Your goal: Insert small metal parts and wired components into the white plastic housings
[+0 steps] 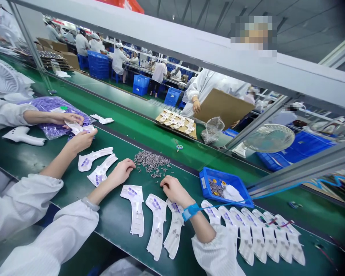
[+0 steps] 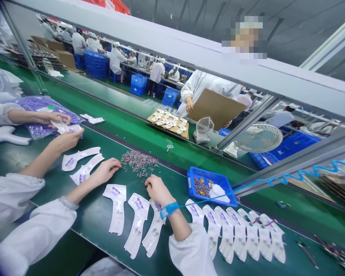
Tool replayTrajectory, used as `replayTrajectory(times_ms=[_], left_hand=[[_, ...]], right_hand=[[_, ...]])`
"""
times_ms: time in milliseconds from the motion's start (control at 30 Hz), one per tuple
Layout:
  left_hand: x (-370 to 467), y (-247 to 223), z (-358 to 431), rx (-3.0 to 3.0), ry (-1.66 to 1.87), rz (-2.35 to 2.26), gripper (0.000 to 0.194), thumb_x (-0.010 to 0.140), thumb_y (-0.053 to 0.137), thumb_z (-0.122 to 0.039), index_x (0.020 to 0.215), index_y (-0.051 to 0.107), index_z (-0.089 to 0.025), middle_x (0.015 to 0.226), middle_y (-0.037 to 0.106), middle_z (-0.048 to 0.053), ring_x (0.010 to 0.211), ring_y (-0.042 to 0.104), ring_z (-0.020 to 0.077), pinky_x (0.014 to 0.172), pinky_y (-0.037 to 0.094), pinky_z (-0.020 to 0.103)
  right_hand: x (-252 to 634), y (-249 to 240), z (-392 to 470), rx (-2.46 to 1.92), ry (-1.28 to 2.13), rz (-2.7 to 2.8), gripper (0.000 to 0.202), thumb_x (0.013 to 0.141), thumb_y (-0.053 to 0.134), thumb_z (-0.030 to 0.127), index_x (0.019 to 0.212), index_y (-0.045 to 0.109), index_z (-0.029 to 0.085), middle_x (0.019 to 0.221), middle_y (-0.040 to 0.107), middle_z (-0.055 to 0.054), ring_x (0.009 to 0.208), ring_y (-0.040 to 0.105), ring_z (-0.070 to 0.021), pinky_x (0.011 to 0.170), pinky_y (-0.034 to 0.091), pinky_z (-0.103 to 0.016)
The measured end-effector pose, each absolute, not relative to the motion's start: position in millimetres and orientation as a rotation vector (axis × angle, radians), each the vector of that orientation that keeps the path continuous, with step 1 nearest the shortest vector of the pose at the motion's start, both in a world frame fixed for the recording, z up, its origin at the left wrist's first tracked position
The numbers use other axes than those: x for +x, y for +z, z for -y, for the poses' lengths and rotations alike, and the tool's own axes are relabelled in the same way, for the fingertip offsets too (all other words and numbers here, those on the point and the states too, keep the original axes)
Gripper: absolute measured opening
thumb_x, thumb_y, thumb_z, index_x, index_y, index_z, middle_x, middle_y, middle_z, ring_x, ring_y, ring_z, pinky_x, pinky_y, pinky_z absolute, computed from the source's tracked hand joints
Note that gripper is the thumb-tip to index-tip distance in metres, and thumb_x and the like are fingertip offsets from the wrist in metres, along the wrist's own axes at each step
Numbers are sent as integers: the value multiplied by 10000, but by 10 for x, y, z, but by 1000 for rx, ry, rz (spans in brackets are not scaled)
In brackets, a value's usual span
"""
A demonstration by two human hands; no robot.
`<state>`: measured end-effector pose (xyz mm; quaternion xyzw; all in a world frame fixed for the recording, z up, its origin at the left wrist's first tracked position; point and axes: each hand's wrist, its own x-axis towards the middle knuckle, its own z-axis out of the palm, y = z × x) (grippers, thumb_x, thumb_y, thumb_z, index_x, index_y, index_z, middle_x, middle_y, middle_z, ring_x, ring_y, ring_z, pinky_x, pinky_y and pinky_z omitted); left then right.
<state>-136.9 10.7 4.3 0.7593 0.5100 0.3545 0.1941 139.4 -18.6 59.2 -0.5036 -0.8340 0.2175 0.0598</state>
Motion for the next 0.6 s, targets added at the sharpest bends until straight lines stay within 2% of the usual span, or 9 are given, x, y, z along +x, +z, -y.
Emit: replayTrajectory(times_ms=[133,267,367,433,600], left_hand=[[-1313,110,-75,2157,874,-1427,193,860,491,-150,849,683,-164,878,669,69,761,663,187,720,543,308],[-989,223,13,2260,716,-1301,183,880,509,-128,869,684,-180,892,664,44,794,653,170,731,513,266],[-693,270,51,2360,562,-1184,169,870,570,-115,957,691,-195,923,665,31,818,662,173,752,511,260],[-536,272,49,2426,468,-1143,180,863,597,-113,996,687,-195,950,657,38,826,666,188,749,515,273],[-349,244,34,2548,315,-1154,187,874,512,-40,930,660,-141,946,641,92,851,660,236,743,528,320]], right_hand=[[1484,576,185,-1477,790,2362,242,808,460,31,846,653,172,890,655,-39,834,587,-166,768,420,-267],[1572,568,186,-1473,865,2263,192,872,444,120,851,620,196,775,626,-10,775,579,-171,741,413,-277],[1614,548,183,-1462,901,2178,208,909,427,191,794,601,197,691,585,2,706,560,-162,705,412,-273],[1633,527,182,-1463,961,2082,183,899,460,235,776,590,196,655,562,12,640,538,-148,649,412,-262],[1683,511,222,-1428,1216,1795,115,810,575,304,794,566,190,622,552,32,518,513,-116,512,405,-232]])
